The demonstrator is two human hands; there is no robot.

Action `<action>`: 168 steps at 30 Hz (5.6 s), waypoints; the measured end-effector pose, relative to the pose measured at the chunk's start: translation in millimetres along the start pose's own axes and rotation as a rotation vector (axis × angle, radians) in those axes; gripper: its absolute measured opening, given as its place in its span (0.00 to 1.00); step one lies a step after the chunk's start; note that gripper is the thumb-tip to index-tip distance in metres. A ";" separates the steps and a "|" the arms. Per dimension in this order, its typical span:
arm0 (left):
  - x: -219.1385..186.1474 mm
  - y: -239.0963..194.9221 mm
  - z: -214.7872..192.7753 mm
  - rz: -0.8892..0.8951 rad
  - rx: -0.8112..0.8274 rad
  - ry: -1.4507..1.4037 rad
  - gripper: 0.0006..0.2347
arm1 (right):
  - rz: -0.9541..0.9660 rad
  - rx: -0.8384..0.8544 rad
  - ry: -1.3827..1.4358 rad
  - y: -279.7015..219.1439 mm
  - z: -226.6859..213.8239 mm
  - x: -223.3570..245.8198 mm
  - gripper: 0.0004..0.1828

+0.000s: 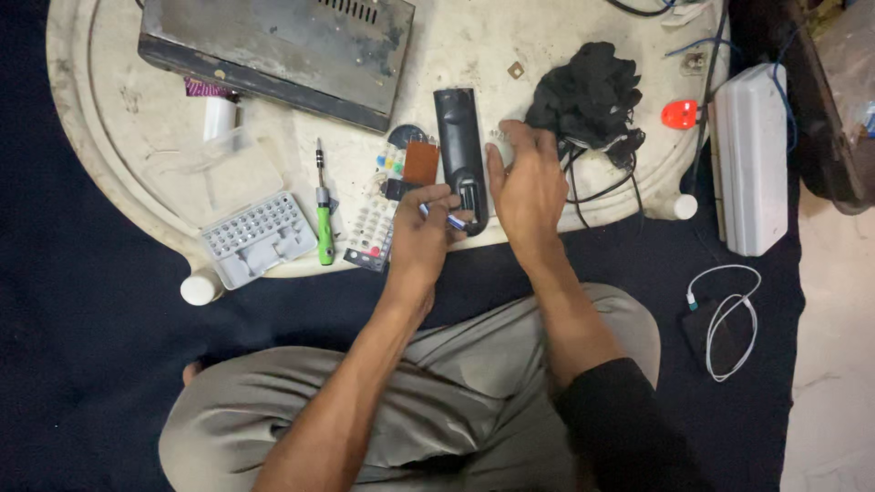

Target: The person disassembles a remote control, removes the batteries, and inspects the internal circuit board and battery compartment. They then reassemble the remote and insert the batteries back into the compartment.

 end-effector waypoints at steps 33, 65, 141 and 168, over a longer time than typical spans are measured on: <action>-79.1 -25.5 9.8 0.166 0.059 0.076 0.10 | 0.189 0.366 1.069 -16.1 -45.5 18.1 0.15; -67.5 -22.3 1.0 0.250 -0.041 0.063 0.12 | 0.096 0.305 0.169 -30.8 -6.8 25.9 0.47; -104.2 -44.3 3.1 0.493 0.226 -0.020 0.07 | 0.295 0.820 1.975 -4.8 -43.5 10.8 0.33; -101.1 -45.4 2.5 0.537 0.201 -0.059 0.09 | 0.279 0.864 1.992 -4.5 -40.7 9.8 0.33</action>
Point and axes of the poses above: each hand's wrist, its own y-axis towards the middle knuckle, its own z-axis out of the palm, x = y × z, the point moved 1 cm from there along y, towards the middle knuckle, and after that the axes turned 7 degrees about z, right-handed, at the moved point
